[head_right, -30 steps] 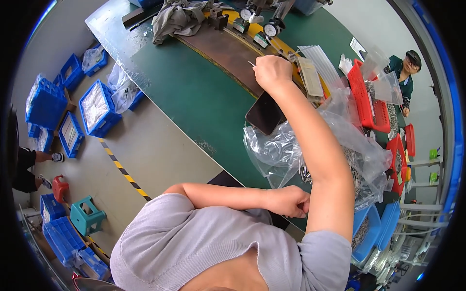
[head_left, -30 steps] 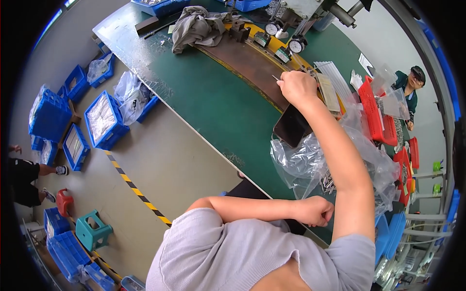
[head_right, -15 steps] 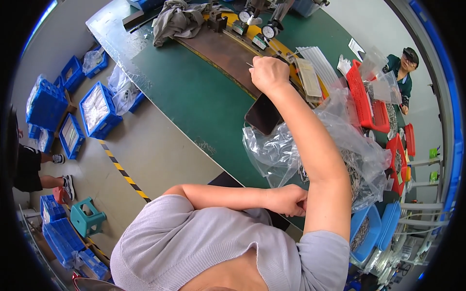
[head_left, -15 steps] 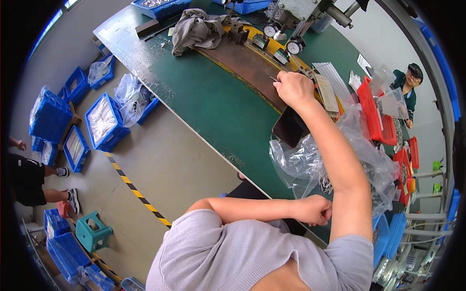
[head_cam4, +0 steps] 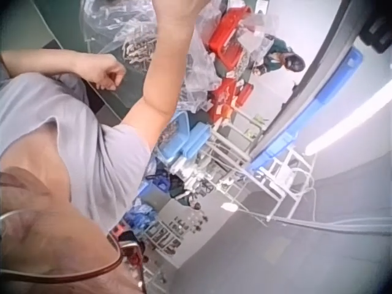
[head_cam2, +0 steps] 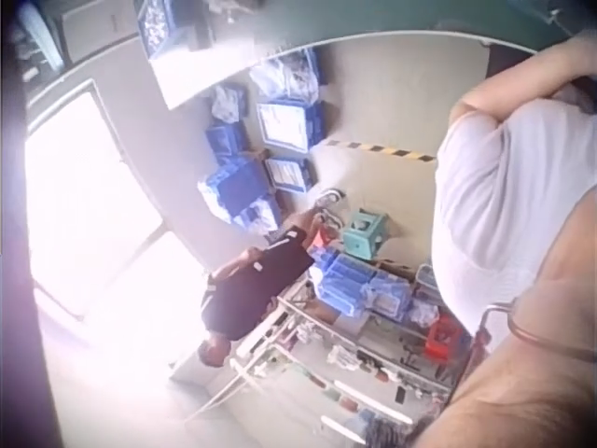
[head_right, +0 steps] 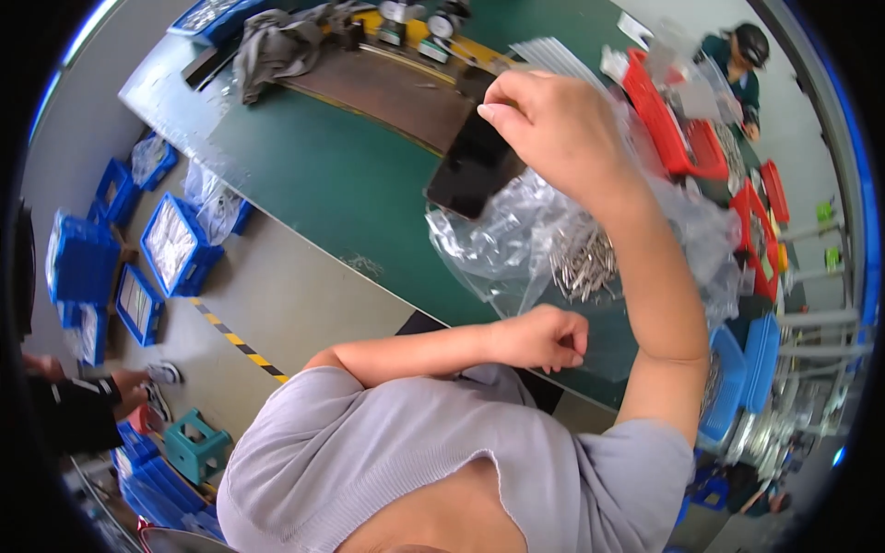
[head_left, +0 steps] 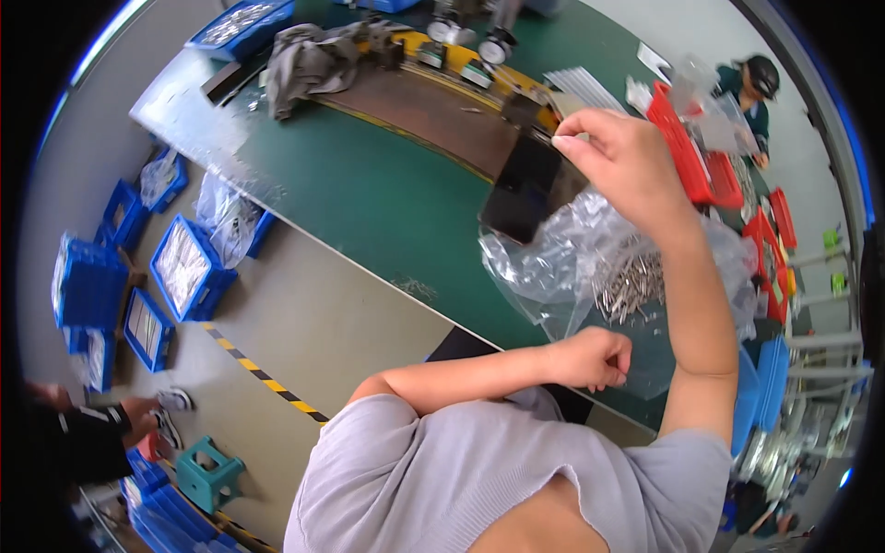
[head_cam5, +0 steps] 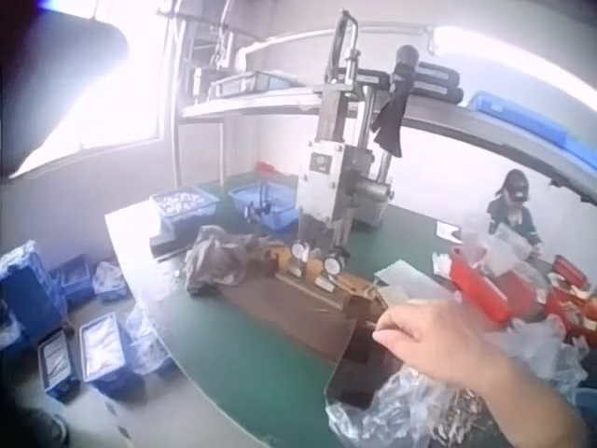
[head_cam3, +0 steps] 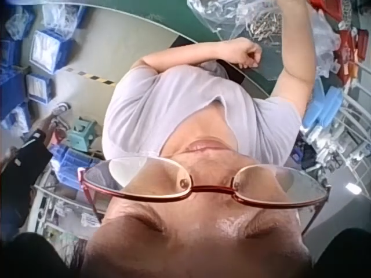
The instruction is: Sorting and inspecting small cylindrical metal pins from a plastic bag into a tray at a factory workbench.
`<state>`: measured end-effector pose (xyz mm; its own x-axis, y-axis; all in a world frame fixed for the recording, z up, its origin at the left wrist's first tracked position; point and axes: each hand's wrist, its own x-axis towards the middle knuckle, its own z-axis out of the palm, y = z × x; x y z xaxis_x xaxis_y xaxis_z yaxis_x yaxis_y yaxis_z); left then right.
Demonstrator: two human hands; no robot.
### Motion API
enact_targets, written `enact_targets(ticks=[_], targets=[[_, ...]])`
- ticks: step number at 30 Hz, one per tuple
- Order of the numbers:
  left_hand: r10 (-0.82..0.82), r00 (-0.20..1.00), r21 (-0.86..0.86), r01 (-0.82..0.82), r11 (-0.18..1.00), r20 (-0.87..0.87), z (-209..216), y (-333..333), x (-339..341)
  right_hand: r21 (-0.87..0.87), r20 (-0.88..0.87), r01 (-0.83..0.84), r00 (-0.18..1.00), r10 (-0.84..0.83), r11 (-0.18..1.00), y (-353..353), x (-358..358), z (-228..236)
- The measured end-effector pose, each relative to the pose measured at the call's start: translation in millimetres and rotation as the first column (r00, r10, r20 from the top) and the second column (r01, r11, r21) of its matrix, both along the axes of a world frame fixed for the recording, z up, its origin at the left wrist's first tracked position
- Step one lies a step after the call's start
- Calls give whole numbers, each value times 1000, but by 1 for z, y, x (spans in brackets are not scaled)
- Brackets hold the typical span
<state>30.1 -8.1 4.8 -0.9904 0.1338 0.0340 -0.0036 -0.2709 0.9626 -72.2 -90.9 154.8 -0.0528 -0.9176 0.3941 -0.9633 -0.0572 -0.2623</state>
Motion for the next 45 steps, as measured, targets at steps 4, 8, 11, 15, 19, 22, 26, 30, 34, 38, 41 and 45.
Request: enact_targets(ticks=[4, 8, 11, 15, 19, 22, 26, 30, 34, 38, 41, 45], targets=[[34, 998, 14, -35, 999, 58, 1, -4, 2, 98, 227, 94, 967, -114, 991, 92, -12, 17], [-11, 991, 39, 5, 999, 134, 5, -2, -6, 246, 276, 263, 904, -328, 933, 174, -57, -12], [-13, 989, 112, -4, 994, 147, 3, 2, -9, 306, 103, 361, 907, -408, 881, 219, -84, -55], [1, 975, 145, -34, 989, 222, 15, 4, -15, 342, 69, 418, 882, -467, 841, 245, -90, -80], [46, 968, 318, -126, 940, 248, 34, 0, -36, 311, 137, 300, 925, -355, 902, 246, -94, -98], [-28, 965, 509, -114, 853, 262, 31, -14, -58, 276, 104, 280, 942, -319, 919, 240, -91, -107], [-63, 955, 653, -148, 743, 288, 19, -14, -77, 254, 82, 312, 936, -341, 916, 240, -89, -121], [-186, 947, 750, -78, 656, 261, 6, -12, -80, 236, 80, 333, 930, -360, 913, 244, -92, -128], [-119, 945, 675, -127, 727, 305, 6, -7, -79, 100, 889, 265, 409, -206, 959, 248, -99, -115], [-105, 936, 655, -153, 740, 336, 2, -5, -78, 19, 999, 192, -29, -14, 981, 244, -88, -114], [-133, 930, 670, -142, 728, 342, 1, -4, -77, 80, 993, 211, 64, -95, 974, 242, -82, -111], [-126, 927, 675, -159, 720, 353, 0, -4, -75, 27, 972, 229, 220, -78, 973, 241, -77, -109]])
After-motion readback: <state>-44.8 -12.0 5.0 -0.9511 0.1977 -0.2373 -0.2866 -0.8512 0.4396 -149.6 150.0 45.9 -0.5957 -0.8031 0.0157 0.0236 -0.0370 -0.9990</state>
